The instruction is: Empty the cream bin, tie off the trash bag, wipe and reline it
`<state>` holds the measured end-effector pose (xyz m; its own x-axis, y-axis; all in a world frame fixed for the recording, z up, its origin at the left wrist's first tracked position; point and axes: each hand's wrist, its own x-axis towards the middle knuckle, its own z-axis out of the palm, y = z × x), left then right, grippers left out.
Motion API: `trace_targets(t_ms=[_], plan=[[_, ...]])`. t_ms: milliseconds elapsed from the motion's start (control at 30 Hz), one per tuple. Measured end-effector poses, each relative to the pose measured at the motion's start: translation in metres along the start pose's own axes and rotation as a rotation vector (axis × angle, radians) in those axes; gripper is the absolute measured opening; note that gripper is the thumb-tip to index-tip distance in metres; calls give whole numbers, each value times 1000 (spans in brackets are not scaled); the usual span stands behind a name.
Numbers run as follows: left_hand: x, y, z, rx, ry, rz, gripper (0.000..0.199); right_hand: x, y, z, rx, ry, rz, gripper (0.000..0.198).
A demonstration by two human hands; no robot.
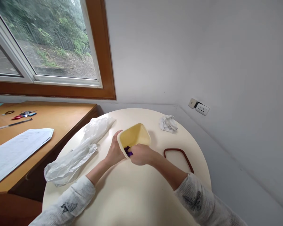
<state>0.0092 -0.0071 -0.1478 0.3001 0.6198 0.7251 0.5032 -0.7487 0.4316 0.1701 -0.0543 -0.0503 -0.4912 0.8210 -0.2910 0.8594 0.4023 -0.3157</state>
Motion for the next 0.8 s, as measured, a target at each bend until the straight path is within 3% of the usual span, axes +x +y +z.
trace_targets(t_ms=[133, 300, 400, 500, 667, 800], plan=[[3, 6, 3, 65, -55, 175, 103, 23, 16, 6, -170, -91, 60, 24], [2, 5, 5, 95, -85, 193, 102, 55, 17, 19, -288, -6, 102, 28], [3, 1, 2, 85, -75, 212, 100, 58, 13, 18, -329, -17, 141, 25], [5, -5, -1, 56, -84, 195, 102, 44, 12, 9, -343, -31, 170, 23], [11, -8, -2, 33, -114, 117, 108, -8, 19, -6, -247, 18, 112, 34], [16, -5, -4, -1, -133, 61, 111, -42, 23, -10, 277, 128, -55, 43]])
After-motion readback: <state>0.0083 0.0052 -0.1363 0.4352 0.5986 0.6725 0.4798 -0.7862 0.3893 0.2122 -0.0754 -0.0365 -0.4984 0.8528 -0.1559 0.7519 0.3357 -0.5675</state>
